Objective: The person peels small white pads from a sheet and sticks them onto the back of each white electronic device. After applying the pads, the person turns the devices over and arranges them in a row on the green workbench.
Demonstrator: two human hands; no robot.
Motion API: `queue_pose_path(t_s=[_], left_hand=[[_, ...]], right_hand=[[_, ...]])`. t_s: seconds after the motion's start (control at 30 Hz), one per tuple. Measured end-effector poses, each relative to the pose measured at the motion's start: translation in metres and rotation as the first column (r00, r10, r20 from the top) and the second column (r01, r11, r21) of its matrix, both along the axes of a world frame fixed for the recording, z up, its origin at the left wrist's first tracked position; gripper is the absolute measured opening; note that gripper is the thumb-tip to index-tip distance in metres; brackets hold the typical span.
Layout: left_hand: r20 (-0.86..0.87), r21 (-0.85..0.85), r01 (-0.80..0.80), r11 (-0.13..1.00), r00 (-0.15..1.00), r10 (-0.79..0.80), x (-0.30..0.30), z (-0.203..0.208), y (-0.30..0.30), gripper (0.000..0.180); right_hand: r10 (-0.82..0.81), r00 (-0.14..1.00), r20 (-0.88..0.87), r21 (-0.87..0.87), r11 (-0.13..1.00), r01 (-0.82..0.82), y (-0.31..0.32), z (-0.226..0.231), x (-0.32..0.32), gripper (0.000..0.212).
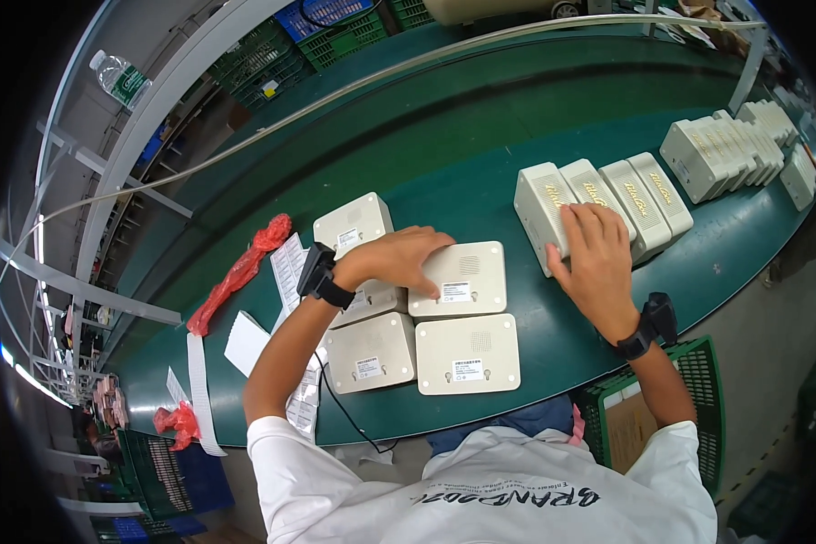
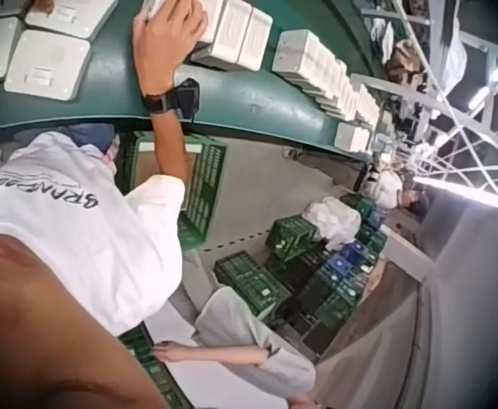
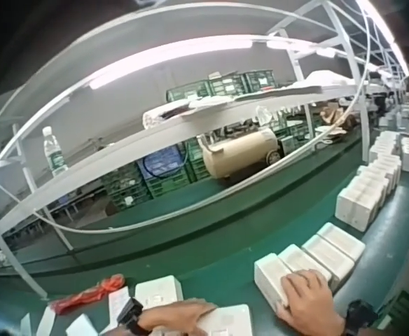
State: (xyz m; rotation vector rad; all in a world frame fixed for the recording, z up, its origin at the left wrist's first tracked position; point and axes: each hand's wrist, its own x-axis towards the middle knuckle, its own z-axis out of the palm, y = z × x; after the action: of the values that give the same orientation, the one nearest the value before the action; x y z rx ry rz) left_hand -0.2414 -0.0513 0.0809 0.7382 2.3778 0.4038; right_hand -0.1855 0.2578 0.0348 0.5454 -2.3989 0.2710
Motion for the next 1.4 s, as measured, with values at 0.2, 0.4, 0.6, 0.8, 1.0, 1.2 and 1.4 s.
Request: queue_pose_path(t_s=[0.2, 0.4, 0.6, 0.8, 1.0, 1.2, 1.4], left_hand=[[-0.298, -0.005, 0.115, 0.993, 0.948, -0.112, 0.029, 0.003, 0.014, 0.066], [-0.553, 0.196, 0.085, 0.977, 0.832, 0.038, 0.061, -0.005, 0.003, 0.071], [-0.702, 0.307, 0.091, 0.947, 0.694, 0.160, 0.116, -0.008, 0.005, 0.075], [-0.172, 0.129, 0.125, 0.984, 0.980, -0.102, 0.117, -0.012, 0.005, 0.083], [-0.252, 0.091, 0.157, 0.983, 0.959, -0.130, 0.138, 0.005, 0.021, 0.087], [-0.656, 0.233, 0.261, 0.937, 0.753, -0.047, 0.158, -0.019, 0.012, 0.078], [-0.617, 0.345, -0.314, 0.884, 0.634, 0.466, 0.114, -0.033, -0.099, 0.085]], right_hand=[[0.322, 0.946, 0.037, -0.173, 0.934, -0.311, -0.044, 0.003, 0.021, 0.059], [0.519, 0.677, 0.522, -0.338, 0.855, -0.394, -0.069, -0.002, -0.011, 0.069], [0.287, 0.949, 0.131, -0.039, 0.958, -0.284, -0.080, 0.001, 0.004, 0.066], [0.227, 0.969, 0.094, 0.024, 0.973, -0.231, -0.068, -0.003, 0.010, 0.056], [0.378, 0.916, 0.132, -0.116, 0.924, -0.364, -0.055, 0.031, 0.028, 0.056], [0.575, 0.554, 0.602, -0.370, 0.816, -0.445, -0.050, 0.036, 0.092, 0.064], [0.394, 0.858, 0.330, -0.070, 0.916, -0.394, -0.099, 0.004, 0.067, 0.070]])
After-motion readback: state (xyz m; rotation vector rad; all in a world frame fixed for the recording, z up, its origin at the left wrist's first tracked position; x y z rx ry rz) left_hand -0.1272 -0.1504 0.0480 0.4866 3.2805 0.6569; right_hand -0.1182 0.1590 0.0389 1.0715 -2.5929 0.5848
